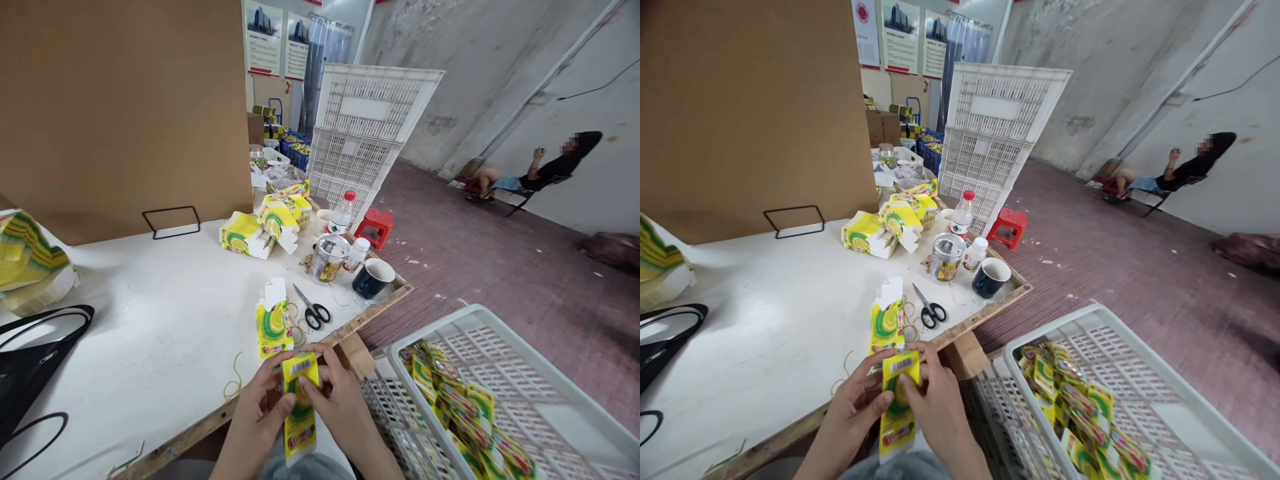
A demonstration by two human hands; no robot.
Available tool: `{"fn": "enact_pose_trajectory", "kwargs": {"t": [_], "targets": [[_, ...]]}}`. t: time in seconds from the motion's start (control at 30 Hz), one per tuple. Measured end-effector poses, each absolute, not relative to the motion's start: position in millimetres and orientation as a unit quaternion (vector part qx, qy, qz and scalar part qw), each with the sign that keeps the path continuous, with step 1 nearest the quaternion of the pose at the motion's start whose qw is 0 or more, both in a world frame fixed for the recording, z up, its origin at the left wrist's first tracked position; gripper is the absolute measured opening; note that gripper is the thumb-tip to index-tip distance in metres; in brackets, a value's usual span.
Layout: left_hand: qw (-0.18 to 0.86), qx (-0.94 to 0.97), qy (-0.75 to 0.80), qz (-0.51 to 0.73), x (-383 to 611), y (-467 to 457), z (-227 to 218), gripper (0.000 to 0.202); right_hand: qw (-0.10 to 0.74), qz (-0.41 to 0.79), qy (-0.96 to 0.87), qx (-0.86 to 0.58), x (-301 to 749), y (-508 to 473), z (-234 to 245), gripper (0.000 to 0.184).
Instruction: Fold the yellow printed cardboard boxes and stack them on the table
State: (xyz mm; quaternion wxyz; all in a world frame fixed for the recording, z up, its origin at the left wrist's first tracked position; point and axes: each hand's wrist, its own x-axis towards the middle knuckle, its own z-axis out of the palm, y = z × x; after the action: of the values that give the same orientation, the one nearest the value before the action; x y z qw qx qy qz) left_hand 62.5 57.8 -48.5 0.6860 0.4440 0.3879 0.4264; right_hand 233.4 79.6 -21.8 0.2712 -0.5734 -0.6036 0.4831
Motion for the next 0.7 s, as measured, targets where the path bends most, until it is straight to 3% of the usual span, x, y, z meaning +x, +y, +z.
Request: {"fn": "enact_pose_trajectory", "kwargs": {"t": [0.1, 0.4, 0.7], "targets": [[0.716, 0.416, 0.355, 0.433, 62, 57, -50, 0.060, 0.264, 0.512, -0.605, -0.550, 238, 79, -19, 0.045], [0.678, 0.458, 0.387, 0.426, 62, 58, -44, 0.054, 0.208, 0.405, -0.637, -0.622, 230, 78, -21, 0.045], [0.729, 0.387, 0.342, 0.449, 72, 60, -38, 0.052, 0.413, 0.576, -0.521, -0.477, 249, 82, -23, 0.036]]}}
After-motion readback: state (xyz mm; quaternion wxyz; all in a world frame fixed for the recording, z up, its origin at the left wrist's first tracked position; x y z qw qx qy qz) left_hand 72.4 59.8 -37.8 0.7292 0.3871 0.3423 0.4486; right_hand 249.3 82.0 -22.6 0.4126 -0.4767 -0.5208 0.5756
